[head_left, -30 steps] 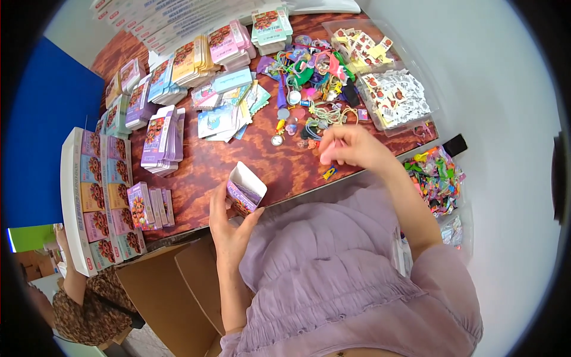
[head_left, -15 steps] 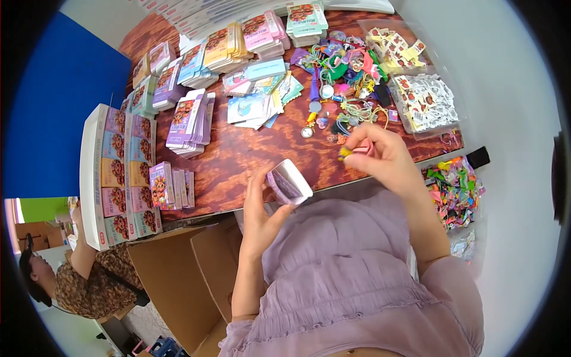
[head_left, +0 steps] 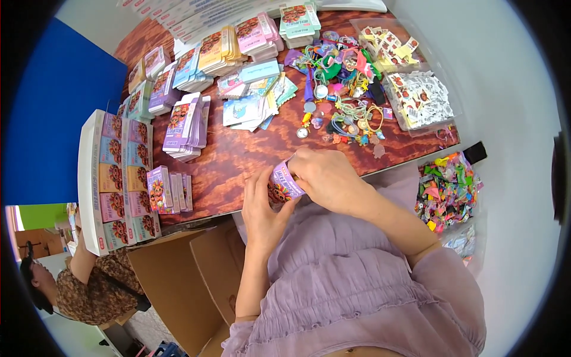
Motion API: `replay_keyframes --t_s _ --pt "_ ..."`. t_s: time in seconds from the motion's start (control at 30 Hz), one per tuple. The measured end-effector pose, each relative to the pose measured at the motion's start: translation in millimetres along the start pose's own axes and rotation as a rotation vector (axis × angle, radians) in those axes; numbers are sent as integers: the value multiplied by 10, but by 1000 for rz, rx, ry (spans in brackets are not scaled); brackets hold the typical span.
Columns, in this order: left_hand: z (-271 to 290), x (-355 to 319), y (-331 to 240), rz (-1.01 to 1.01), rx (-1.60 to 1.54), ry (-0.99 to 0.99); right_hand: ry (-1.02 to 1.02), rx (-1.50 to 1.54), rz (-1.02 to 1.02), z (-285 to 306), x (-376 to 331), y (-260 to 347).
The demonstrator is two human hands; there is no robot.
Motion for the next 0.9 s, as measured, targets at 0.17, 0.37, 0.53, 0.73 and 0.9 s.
replay_keyframes --t_s 0.17,0.37,0.53,0.73,0.9 --pt "70 51 6 93 -103 24 -214 428 -83 203 26 -2" --pt "60 81 -79 116 -133 64 -358 387 -10 342 73 118" --pt "-95 108 -193 28 -54 88 -169 413 -76 250 -111 -185" --pt "-489 178 -375 -32 -167 124 -418 -3 23 316 -303 -303" --pt "-477 167 -476 53 -108 79 -446 -26 47 424 -423 -333"
Point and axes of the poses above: each hand's wrist, its own x-axis towards the middle knuckle, its own z-axis out of the back of the hand, y = z × x, the point moved 2 cm from there along x, towards the middle knuckle, and after that the axes turned 9 degrees about z, right-handed, at the moved point
